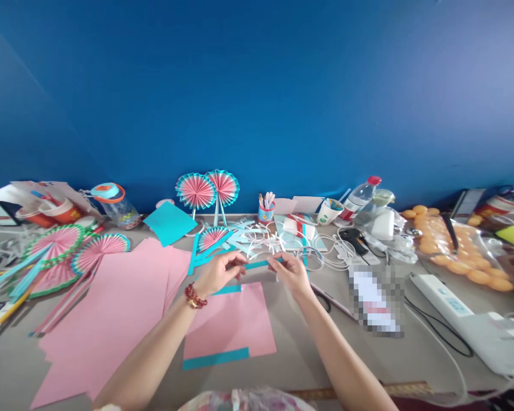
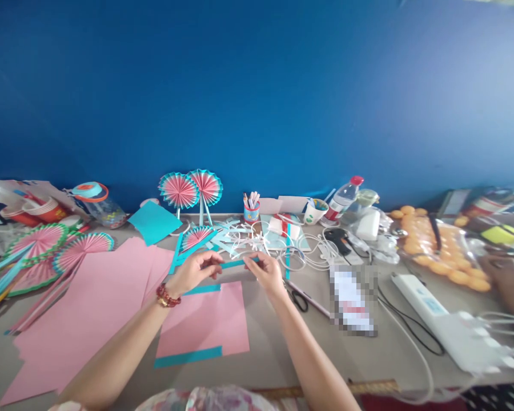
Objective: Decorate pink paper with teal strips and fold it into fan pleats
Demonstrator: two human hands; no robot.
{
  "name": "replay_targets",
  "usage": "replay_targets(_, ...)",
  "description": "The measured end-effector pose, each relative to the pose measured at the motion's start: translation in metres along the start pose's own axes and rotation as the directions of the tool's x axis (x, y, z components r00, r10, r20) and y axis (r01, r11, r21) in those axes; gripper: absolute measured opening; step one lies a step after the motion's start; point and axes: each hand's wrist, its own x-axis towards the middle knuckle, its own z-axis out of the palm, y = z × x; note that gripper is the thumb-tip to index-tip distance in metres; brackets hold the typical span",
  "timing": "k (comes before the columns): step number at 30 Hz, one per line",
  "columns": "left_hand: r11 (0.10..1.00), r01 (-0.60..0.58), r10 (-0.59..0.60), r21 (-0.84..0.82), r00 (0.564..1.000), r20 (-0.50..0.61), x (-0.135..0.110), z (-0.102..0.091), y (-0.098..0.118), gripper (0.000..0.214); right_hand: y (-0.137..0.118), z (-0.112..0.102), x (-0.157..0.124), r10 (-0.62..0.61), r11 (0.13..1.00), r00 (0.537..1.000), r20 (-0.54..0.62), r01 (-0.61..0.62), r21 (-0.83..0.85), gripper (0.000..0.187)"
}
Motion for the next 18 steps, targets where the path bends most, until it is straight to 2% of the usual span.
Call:
replay_targets(4, 0.997, 0.063, -0.064, -0.037, 0.998, -0.023, -0.009, -0.010, -0.001, 0.024, -0.003, -0.012, 0.000, -0.006, 0.998, 1.000, 0.017, 0.008, -0.065, 0.029)
replay_targets(6, 0.996, 0.081, -0.082, -0.046, 0.996, -0.024, -0.012, -0.011, 0.001, 0.025, -0.010, -0.019, 0.001, -0.096, 0.981, 0.995, 0.013, 0.097, -0.167, 0.024)
replay_targets(8, 0.994, 0.099, -0.099, -0.045, 0.995, -0.016, -0.014, -0.009, 0.003, 0.025, -0.023, -0.024, 0.001, -0.237, 0.926, 0.971, 0.026, 0.234, -0.295, 0.022)
replay_targets(10, 0.994, 0.102, -0.102, -0.026, 0.995, 0.000, -0.014, -0.006, 0.008, 0.024, -0.037, -0.025, -0.002, -0.362, 0.828, 0.918, 0.158, 0.395, -0.398, 0.028)
replay_targets(13, 0.998, 0.058, -0.059, 0.019, 0.998, 0.037, -0.012, -0.002, 0.016, 0.022, -0.051, -0.017, -0.007, -0.414, 0.736, 0.827, 0.379, 0.550, -0.396, 0.032)
replay_targets(15, 0.999, 0.031, -0.033, 0.041, 0.998, 0.053, -0.012, -0.001, 0.022, 0.023, -0.053, -0.009, -0.010, -0.365, 0.758, 0.829, 0.423, 0.529, -0.382, 0.022)
replay_targets(18, 0.997, 0.034, -0.037, 0.069, 0.998, 0.047, -0.014, 0.000, 0.025, 0.023, -0.048, -0.002, -0.011, -0.208, 0.855, 0.892, 0.402, 0.365, -0.367, 0.011)
